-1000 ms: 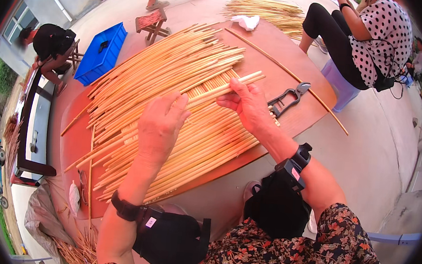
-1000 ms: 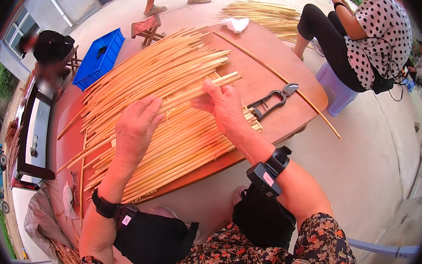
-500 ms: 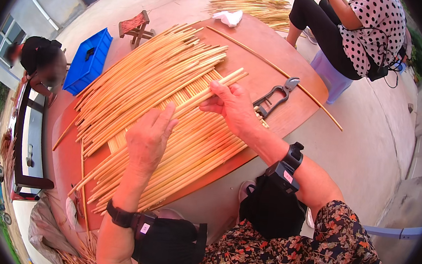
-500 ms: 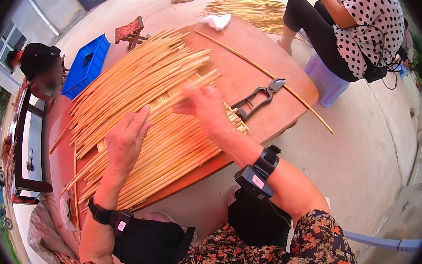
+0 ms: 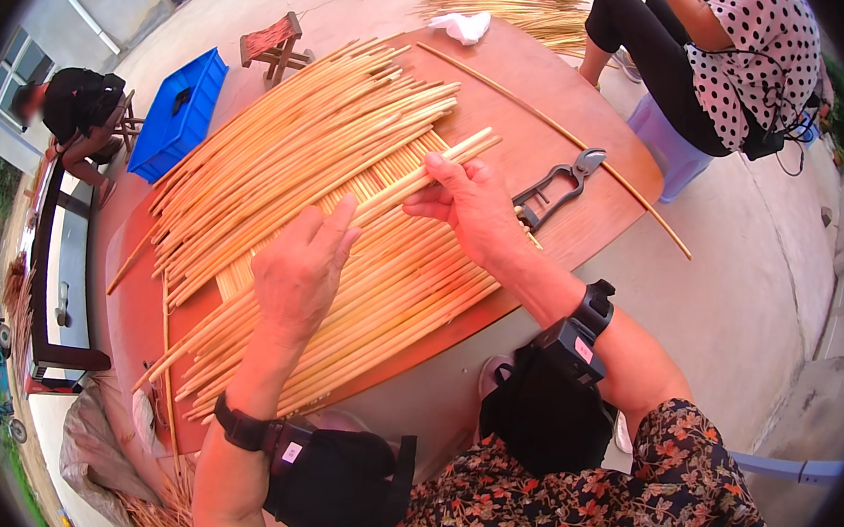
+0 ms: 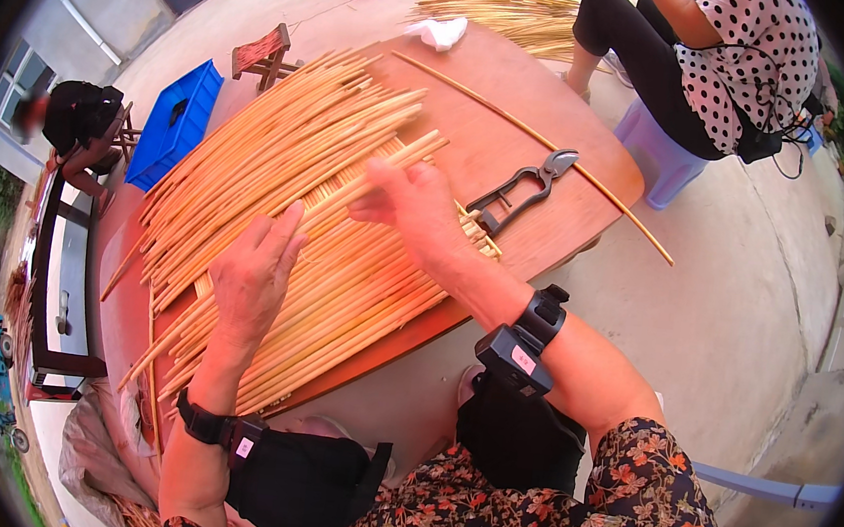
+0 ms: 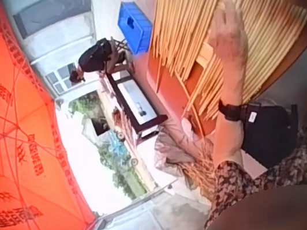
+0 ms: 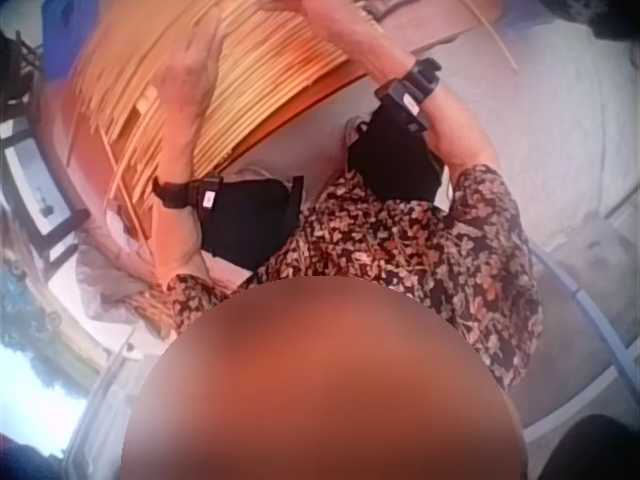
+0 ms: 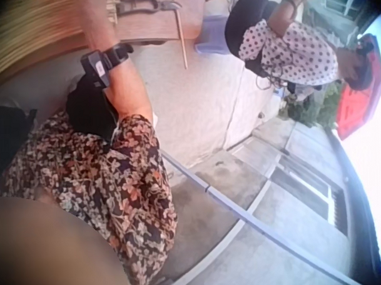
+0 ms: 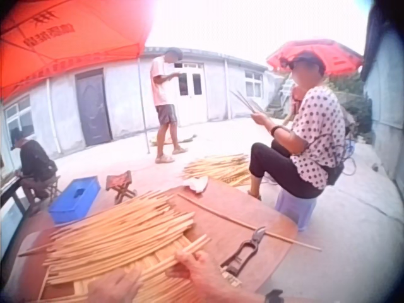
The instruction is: The person is binding reeds together by threading a thin string through them. They pick up reed sticks one at a time, align them on the table, and pull the string through to secure them to the mat.
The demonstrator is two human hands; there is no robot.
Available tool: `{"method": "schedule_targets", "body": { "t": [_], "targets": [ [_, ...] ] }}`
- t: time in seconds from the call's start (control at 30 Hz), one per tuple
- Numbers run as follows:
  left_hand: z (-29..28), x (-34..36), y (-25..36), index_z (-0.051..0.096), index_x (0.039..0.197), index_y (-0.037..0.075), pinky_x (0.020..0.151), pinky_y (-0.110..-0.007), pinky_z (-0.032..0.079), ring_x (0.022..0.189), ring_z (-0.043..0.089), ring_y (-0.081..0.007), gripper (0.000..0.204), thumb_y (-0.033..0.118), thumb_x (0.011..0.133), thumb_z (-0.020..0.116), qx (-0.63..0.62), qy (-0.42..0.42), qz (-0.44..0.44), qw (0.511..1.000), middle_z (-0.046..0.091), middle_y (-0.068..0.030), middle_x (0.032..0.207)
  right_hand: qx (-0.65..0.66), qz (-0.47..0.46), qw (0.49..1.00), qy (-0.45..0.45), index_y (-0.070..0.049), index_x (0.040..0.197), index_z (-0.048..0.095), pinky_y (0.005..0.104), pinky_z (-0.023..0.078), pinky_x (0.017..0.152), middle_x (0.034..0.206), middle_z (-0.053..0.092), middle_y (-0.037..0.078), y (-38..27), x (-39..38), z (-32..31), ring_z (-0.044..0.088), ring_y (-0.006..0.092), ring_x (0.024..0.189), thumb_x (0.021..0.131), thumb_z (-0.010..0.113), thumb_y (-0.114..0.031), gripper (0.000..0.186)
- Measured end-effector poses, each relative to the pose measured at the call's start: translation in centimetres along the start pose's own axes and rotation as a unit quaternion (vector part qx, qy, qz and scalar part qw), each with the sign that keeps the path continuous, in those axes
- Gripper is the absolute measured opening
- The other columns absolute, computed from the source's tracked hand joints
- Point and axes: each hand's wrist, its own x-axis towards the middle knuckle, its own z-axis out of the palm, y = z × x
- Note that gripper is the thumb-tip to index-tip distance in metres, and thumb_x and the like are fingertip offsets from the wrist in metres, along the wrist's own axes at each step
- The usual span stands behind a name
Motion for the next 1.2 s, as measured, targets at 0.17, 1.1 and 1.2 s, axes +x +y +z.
{"method": "schedule_targets", "body": {
  "t": [0.17,1.1,1.2],
  "targets": [
    [-0.3,0.2,-1.4,0.072,0.125,0.012,0.058,-0.035,0.047,0.064,0.060,-0.0235,0.034,0.019,0.092,0.074,0.006,0.001,-0.060,0.998,0.061,-0.0071,0.081,-0.029,0.028,0.999,0.025,0.000,0.098,0.061,0.0314,0.063,0.070,0.090,0.068,0.010,-2.0,-1.2,0.7,0.070,0.0176,0.074,0.105,0.060,-0.028,0.028],
    [6.6,-0.1,-3.7,0.073,0.123,0.014,0.062,-0.034,0.048,0.071,0.062,-0.0241,0.030,0.024,0.094,0.071,-0.044,-0.109,-0.087,0.989,0.062,-0.0061,0.085,-0.237,-0.337,0.767,-0.492,-0.004,0.089,0.060,0.0359,0.045,0.051,0.074,0.049,0.005,-3.4,-9.7,5.5,0.057,0.0236,0.063,0.093,0.072,-0.013,0.016],
    [6.5,-0.1,-3.7,0.072,0.123,0.014,0.063,-0.034,0.047,0.071,0.062,-0.0238,0.031,0.024,0.094,0.071,-0.052,-0.110,-0.089,0.989,0.061,-0.0066,0.084,-0.248,-0.306,0.773,-0.497,-0.005,0.083,0.054,0.0415,0.046,0.053,0.074,0.051,0.008,-3.9,-10.2,5.6,0.057,0.0310,0.065,0.092,0.069,-0.019,0.022]
  ]
}}
